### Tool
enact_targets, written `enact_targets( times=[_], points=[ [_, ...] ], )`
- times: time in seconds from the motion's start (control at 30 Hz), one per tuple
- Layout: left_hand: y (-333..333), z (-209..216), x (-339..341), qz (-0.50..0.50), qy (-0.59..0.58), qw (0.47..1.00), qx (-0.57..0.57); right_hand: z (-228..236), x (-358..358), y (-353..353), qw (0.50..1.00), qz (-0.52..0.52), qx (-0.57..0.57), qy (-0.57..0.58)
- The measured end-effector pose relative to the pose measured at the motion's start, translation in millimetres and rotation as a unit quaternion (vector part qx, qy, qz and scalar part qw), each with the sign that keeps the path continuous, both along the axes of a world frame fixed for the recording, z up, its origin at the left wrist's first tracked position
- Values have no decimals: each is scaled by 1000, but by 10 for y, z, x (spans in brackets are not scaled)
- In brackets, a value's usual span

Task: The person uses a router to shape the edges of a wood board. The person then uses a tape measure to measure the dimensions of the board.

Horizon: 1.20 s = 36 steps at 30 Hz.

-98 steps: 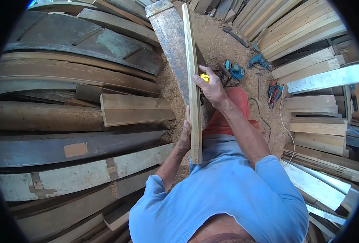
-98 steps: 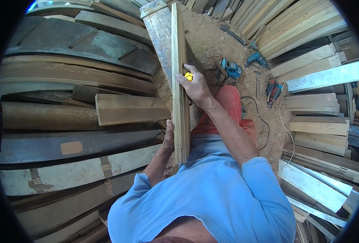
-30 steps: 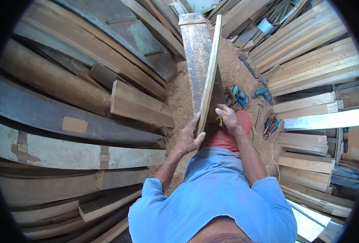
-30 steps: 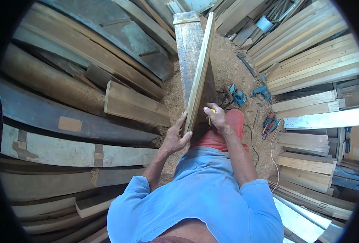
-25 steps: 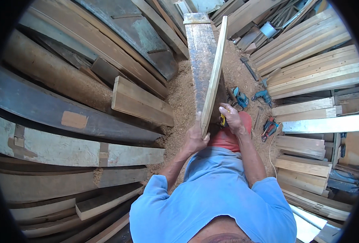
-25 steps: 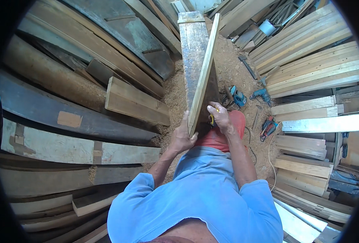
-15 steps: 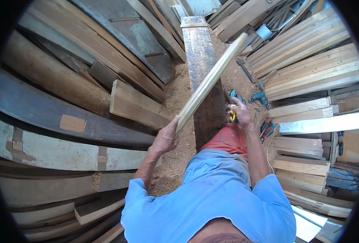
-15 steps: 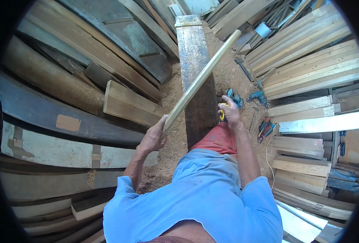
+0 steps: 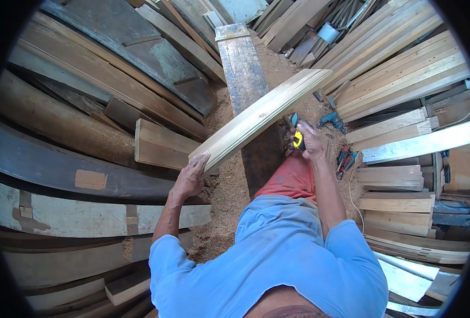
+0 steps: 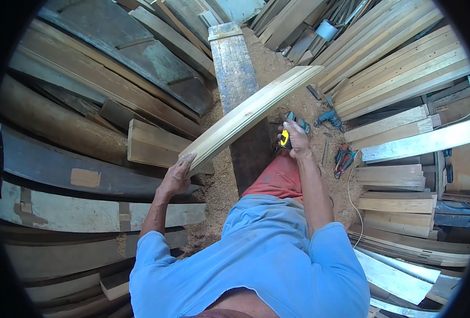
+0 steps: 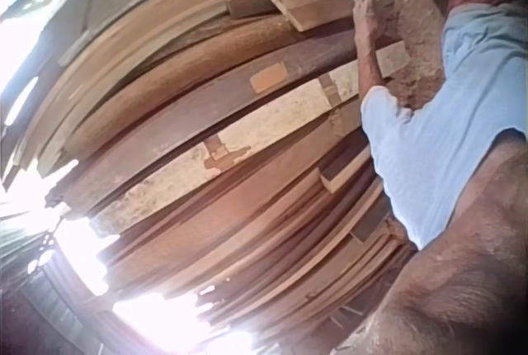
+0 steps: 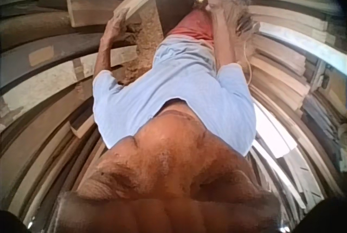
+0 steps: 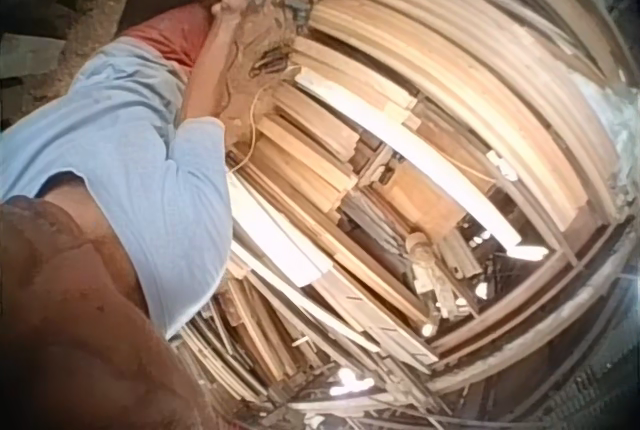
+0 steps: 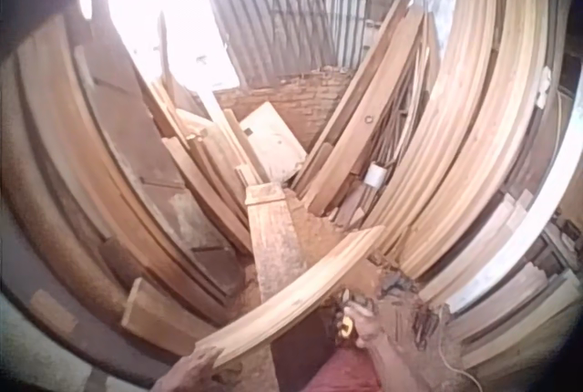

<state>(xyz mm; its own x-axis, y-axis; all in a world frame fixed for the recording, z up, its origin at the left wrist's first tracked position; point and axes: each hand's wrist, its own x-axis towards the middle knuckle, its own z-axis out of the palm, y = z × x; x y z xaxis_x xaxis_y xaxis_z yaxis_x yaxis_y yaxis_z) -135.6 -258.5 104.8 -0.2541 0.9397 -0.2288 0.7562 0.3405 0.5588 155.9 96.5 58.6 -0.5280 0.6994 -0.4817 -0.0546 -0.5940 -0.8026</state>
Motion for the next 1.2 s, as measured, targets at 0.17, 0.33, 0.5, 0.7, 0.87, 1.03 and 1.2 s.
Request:
enact_targets(
  times=[0.17, 0.33, 0.5, 0.7, 0.87, 1.03, 1.2],
  points=[
    [25, 20, 28, -5, 14, 1000, 5, -178, 59, -40, 1000, -2, -24, -2],
    [43, 56, 68, -6, 10, 1000, 8, -327, 227, -33, 999, 11, -48, 3],
    [57, 20, 29, 0, 13, 1000, 19, -363, 318, -74, 994, -39, -90, 45],
    [102, 94, -76, 16, -24, 1000, -5, -409, 318, -112, 992, -56, -95, 53],
    [184, 298, 10, 18, -77, 996, -36, -420, 362, -157, 990, -73, -92, 75],
    [144, 271, 124, 41, -117, 992, 4, -383, 377, -187, 982, -87, -126, 113],
    [153, 294, 126, 40, -108, 993, 6, -417, 409, -180, 983, -78, -112, 120]
  ],
)
